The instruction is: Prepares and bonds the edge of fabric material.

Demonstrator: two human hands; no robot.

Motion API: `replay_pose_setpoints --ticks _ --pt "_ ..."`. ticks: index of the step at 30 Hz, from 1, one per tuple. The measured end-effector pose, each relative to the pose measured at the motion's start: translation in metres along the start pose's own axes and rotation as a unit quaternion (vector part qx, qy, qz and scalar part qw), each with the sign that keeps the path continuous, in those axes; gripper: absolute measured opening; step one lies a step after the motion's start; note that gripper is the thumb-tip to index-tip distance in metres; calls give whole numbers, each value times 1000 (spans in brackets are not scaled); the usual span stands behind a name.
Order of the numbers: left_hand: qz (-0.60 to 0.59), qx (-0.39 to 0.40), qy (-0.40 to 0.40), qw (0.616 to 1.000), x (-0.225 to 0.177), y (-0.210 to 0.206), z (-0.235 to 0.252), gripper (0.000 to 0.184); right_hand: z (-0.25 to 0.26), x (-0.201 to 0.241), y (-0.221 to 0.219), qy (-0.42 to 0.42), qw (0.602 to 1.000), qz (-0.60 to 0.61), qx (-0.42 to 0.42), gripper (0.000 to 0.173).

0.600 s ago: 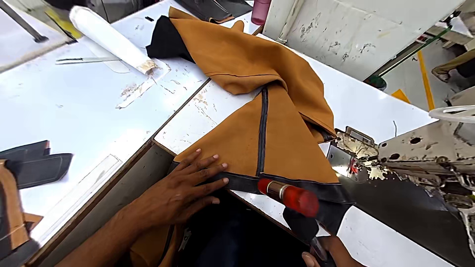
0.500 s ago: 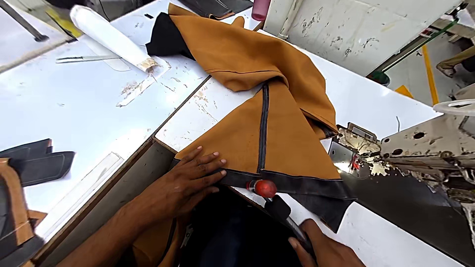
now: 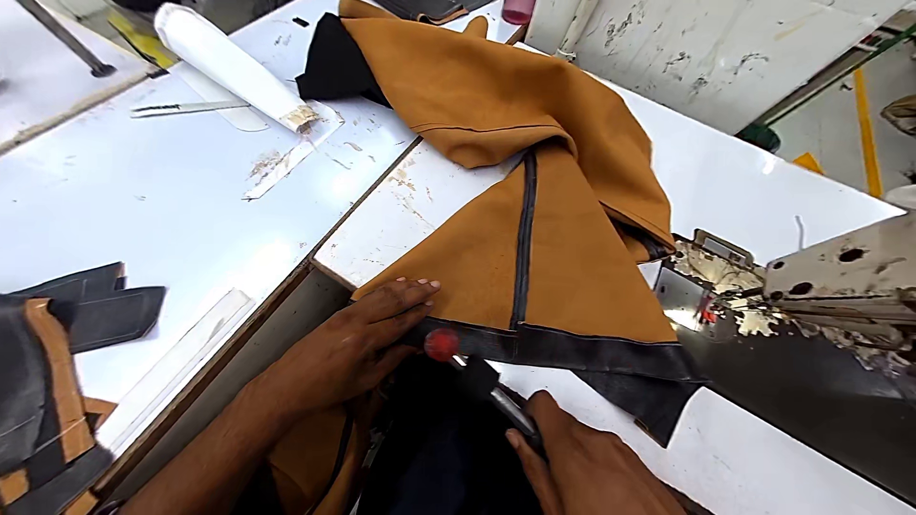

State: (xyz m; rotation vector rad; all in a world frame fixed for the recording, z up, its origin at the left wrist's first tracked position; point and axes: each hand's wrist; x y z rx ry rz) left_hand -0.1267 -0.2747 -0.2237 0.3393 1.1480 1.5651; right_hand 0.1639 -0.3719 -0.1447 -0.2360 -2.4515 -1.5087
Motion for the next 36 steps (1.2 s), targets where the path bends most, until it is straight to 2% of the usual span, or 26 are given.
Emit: replay_pose_setpoints --ticks 4,8,12,15,17,20,23,26,30,32,34,36 --pt "7 4 -1 1000 1 -3 -1 45 -15 -14 -8 6 995 57 -86 39" --pt "22 12 -1 1000 2 -7 -3 51 -46 -53 10 -103 993 28 -44 41" --pt "67 25 -14 997 -13 -11 10 57 -70 -90 1 -109 983 86 -120 37" --pt "55 26 -42 997 -44 -29 32 51 -76 -111 4 -171 978 64 -99 40" --pt "27 21 -66 997 -63 -47 53 47 -84 -117 10 -164 973 82 -138 40" --pt "7 19 -100 995 -82 -73 88 43 -81 -123 -4 -150 966 88 -194 39" --pt "5 37 -106 994 -88 -97 121 43 -75 -138 -9 -170 966 27 -195 43" --pt "2 69 -108 992 -78 -111 154 46 -90 -134 2 -172 956 93 -219 41" --pt "-20 112 -133 985 -72 -115 191 47 -121 -130 3 -191 948 161 -199 38" --pt "-35 146 -153 977 -69 -115 205 45 -123 -132 -8 -201 954 150 -164 38" --pt "-47 195 -162 966 -68 -114 212 49 -124 -136 -15 -224 962 125 -92 40" --pt "-57 217 -159 962 -67 -120 211 53 -130 -137 -9 -234 963 113 -73 42"
Point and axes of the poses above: each hand's wrist, its own z-axis towards the middle knuckle, its own y-axis out of the back of the hand, x = y × z, and after that the axes turned 12 degrees about -y, right-handed
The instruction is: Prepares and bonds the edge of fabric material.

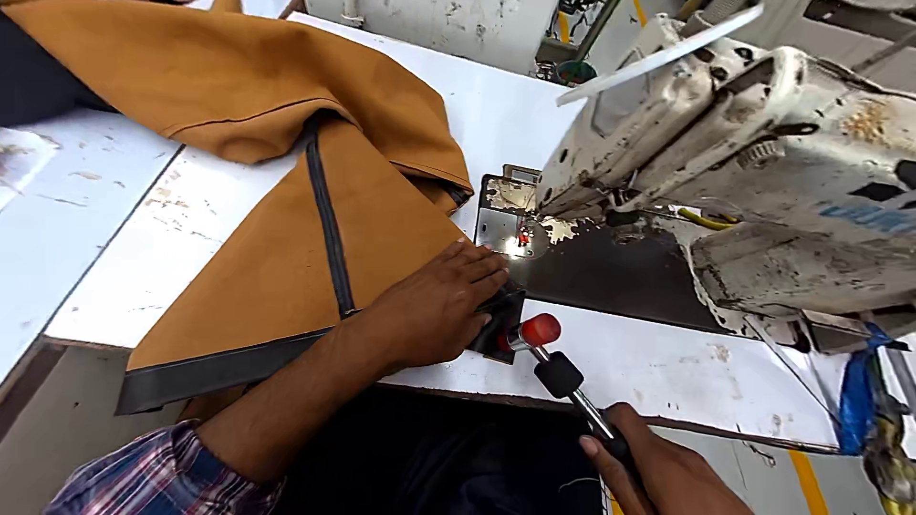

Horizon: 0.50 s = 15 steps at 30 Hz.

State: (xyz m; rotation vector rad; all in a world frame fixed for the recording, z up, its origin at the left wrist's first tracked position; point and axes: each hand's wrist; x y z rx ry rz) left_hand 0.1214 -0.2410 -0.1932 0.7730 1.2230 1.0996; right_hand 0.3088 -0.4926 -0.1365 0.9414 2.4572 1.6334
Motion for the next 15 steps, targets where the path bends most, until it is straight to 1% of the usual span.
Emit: replay_pose_setpoints --ticks 2,3,6,7,8,10,11,13,14,15 --pt "-2 -3 10 1000 2 -8 -7 55 -5 0 -3 13 999 22 -37 42" --pt "1 -13 11 1000 2 -11 -11 54 -5 0 -8 17 999 29 -41 40" --pt "8 -23 4 1000 1 -15 -18 53 -4 -4 -7 -6 999 -13 31 44" --pt "12 -28 2 1000 1 -15 -18 52 -5 -4 -2 -7 999 -15 37 45" --pt "18 -32 0 999 1 -15 -19 51 -6 -4 2 3 1000 -5 22 45" --pt "29 -45 -4 999 0 -18 -20 49 -8 -4 -4 24 998 39 -31 41" --pt "37 -51 -5 998 1 -19 -20 48 -8 -5 -10 27 998 46 -36 40" --pt "59 -57 -8 997 0 -21 -21 47 -5 -11 -13 6 999 15 28 41" --pt "73 -58 -11 996 -1 -22 -20 47 -5 -13 -8 3 999 -4 51 42" --pt "81 -60 -13 995 -1 -22 -20 47 -6 -14 -1 7 998 -11 57 43"
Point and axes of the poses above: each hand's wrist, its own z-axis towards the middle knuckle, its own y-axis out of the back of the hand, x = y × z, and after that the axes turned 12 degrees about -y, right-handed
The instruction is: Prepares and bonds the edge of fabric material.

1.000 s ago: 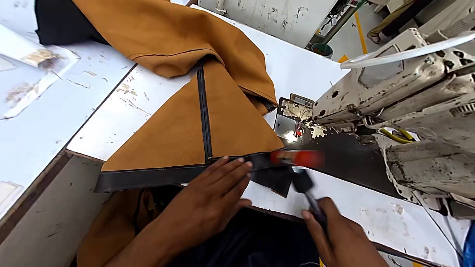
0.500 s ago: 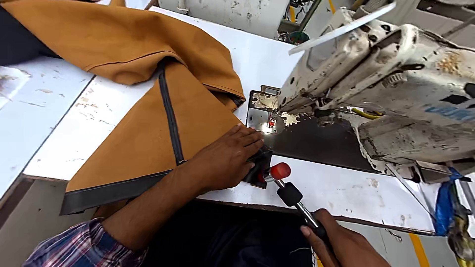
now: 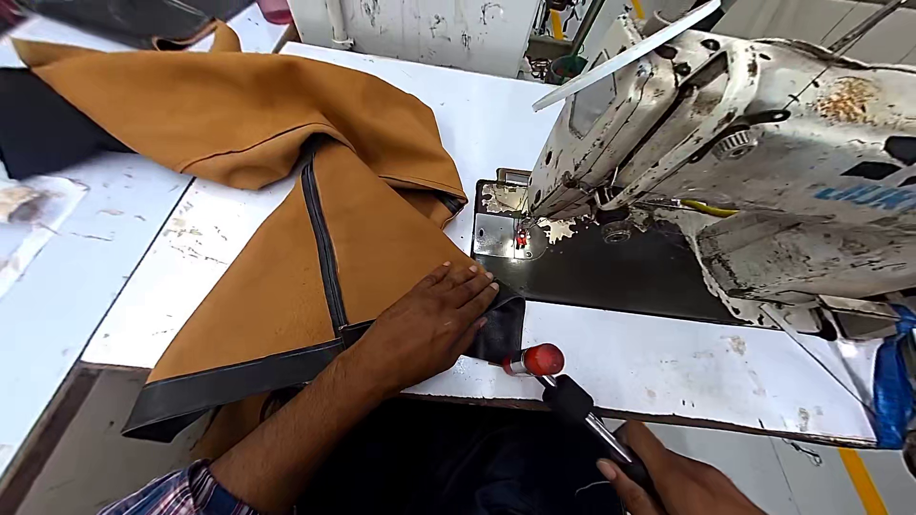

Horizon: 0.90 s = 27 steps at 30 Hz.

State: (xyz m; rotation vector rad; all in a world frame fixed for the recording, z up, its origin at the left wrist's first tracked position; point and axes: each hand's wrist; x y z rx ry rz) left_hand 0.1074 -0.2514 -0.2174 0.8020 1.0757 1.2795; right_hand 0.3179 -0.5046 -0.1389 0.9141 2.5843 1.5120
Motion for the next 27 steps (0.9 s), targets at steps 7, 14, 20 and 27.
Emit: replay_pose_setpoints --ticks 7,14,20,27 --pt "-31 -6 2 999 -17 2 -16 48 -2 5 -3 20 988 66 -135 38" --pt "-40 -11 7 999 -26 4 -34 45 2 10 13 31 989 42 -138 40" --pt "-52 -54 18 997 -27 5 -41 40 46 4 -5 40 982 -41 -181 43" --pt "1 -54 77 996 -43 18 -87 40 41 26 -12 61 989 -45 -129 45"
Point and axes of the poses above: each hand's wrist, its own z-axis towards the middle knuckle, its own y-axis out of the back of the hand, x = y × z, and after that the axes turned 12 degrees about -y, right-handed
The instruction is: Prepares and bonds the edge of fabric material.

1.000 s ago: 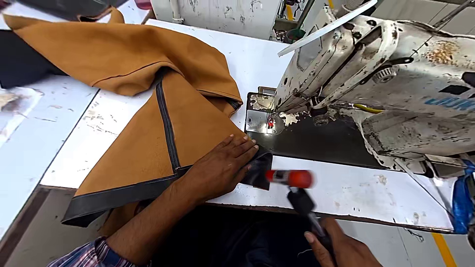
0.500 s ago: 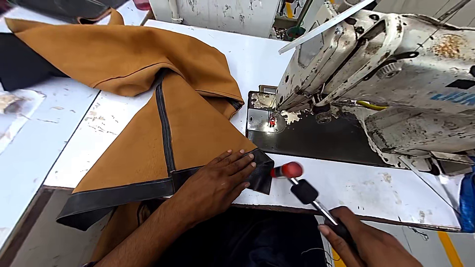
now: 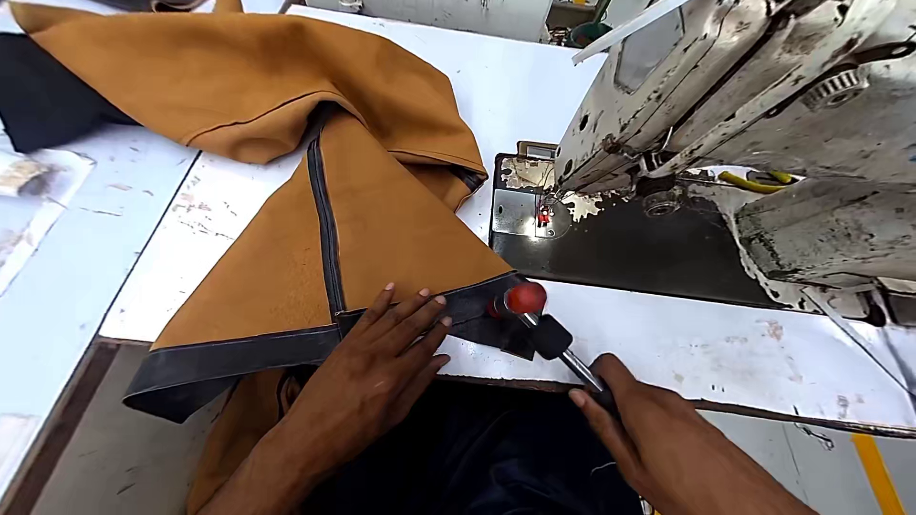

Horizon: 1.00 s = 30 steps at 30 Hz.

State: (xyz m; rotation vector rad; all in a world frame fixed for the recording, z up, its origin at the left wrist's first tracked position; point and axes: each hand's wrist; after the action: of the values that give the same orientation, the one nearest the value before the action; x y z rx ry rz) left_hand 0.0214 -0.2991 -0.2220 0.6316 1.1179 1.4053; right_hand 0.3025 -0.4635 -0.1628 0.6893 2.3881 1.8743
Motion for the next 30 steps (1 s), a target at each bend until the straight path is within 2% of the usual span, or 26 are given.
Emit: replay_pose_setpoints --ticks 3,6,9,12,14,17,20,23,25,27,30 --pt "18 -2 10 1000 1 13 -17 42 -4 9 14 7 1000 26 4 46" --pt "53 -4 40 998 8 40 -33 43 -1 13 -1 35 998 46 -8 43" --pt "113 19 108 988 27 71 -46 56 1 16 1 27 1000 13 4 45" --pt "142 76 171 972 58 92 -55 73 0 25 -4 51 996 69 -26 44" --pt "131 120 176 968 79 91 -53 76 6 26 -10 48 998 37 2 43" --pt "103 156 162 969 103 70 -31 77 16 32 18 46 999 14 4 43" --pt "93 125 154 976 113 45 6 79 13 54 38 63 992 98 -42 36" --pt "38 117 171 977 120 32 45 77 15 80 36 104 984 132 -56 35" --pt "-85 99 181 975 130 43 63 60 32 90 13 115 988 85 -64 38" --pt "-174 33 205 963 137 65 66 46 53 92 -11 76 996 15 -32 37" --pt "-141 -35 219 965 125 101 34 40 66 94 -3 44 999 -30 9 36"
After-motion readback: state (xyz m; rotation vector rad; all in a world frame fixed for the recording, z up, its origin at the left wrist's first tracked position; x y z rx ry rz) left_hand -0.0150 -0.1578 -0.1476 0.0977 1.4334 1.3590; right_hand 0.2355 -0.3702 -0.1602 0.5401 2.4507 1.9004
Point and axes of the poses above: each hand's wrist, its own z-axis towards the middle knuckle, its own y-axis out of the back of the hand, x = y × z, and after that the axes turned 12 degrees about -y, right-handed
